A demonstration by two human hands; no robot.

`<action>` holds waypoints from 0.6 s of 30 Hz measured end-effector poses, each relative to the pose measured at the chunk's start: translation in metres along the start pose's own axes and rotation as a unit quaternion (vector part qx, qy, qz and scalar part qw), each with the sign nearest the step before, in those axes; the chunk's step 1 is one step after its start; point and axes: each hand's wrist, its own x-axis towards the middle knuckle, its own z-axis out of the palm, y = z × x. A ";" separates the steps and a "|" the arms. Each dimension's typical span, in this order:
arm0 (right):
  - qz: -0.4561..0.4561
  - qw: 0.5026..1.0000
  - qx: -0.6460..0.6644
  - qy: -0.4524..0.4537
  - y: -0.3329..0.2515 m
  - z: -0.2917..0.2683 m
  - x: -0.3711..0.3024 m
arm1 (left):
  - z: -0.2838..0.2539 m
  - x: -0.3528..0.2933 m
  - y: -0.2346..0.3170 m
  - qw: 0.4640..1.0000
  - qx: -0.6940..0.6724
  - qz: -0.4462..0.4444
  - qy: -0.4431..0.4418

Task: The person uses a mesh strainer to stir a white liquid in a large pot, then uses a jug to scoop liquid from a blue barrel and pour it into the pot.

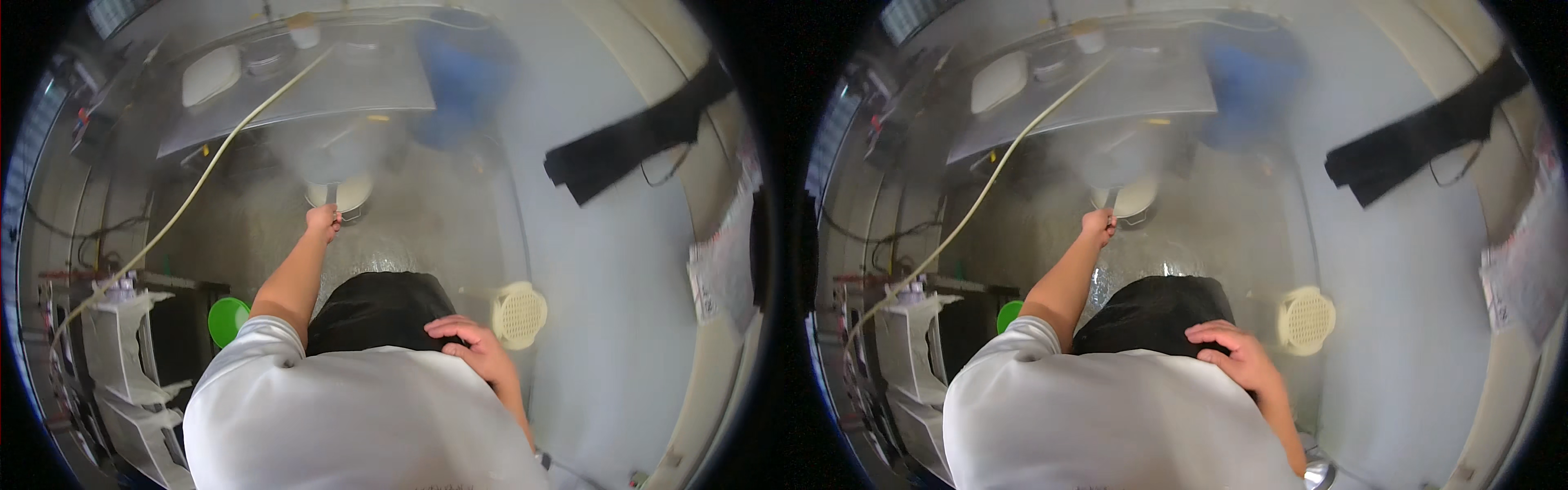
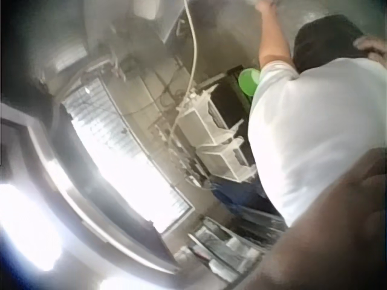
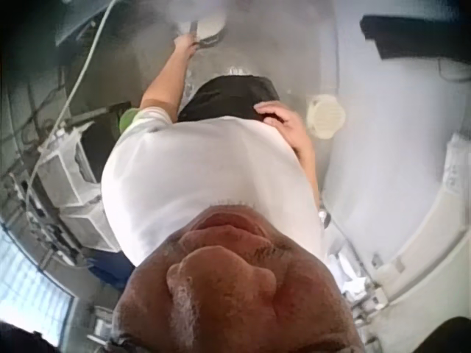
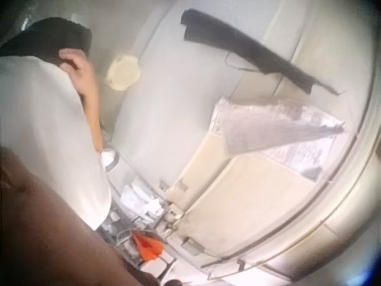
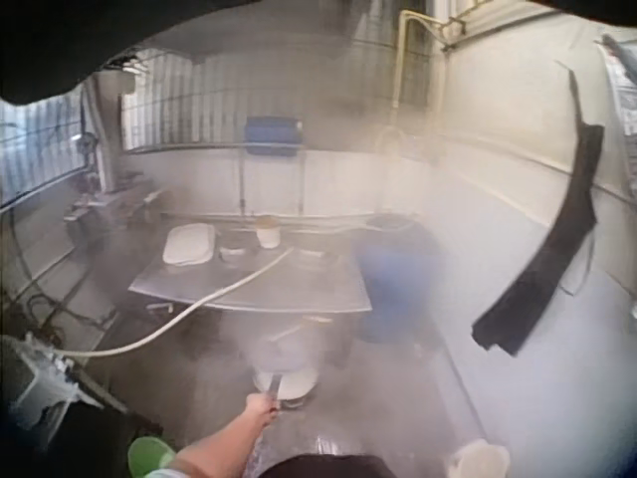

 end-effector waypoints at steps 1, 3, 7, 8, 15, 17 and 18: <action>0.009 1.000 0.011 0.007 0.002 -0.001 -0.002 | -0.002 0.004 0.001 1.000 0.017 0.009 0.000; 0.019 0.999 0.033 0.022 0.005 0.001 -0.004 | 0.006 -0.001 0.006 1.000 0.019 0.001 0.012; 0.022 0.999 0.044 0.016 0.003 0.005 0.001 | 0.009 -0.007 0.012 1.000 0.005 -0.004 0.017; 0.021 0.999 0.043 0.012 0.004 0.005 0.003 | 0.007 -0.005 0.012 1.000 0.002 -0.004 0.020; 0.011 1.000 0.029 0.000 0.008 0.004 0.001 | 0.000 -0.007 0.009 0.999 0.022 -0.005 0.022; 0.008 1.000 0.022 -0.001 0.008 0.003 0.004 | 0.000 -0.009 0.010 1.000 0.024 -0.007 0.015; 0.009 1.000 0.025 -0.003 0.007 0.002 0.005 | -0.001 -0.010 0.011 0.999 0.028 -0.009 0.019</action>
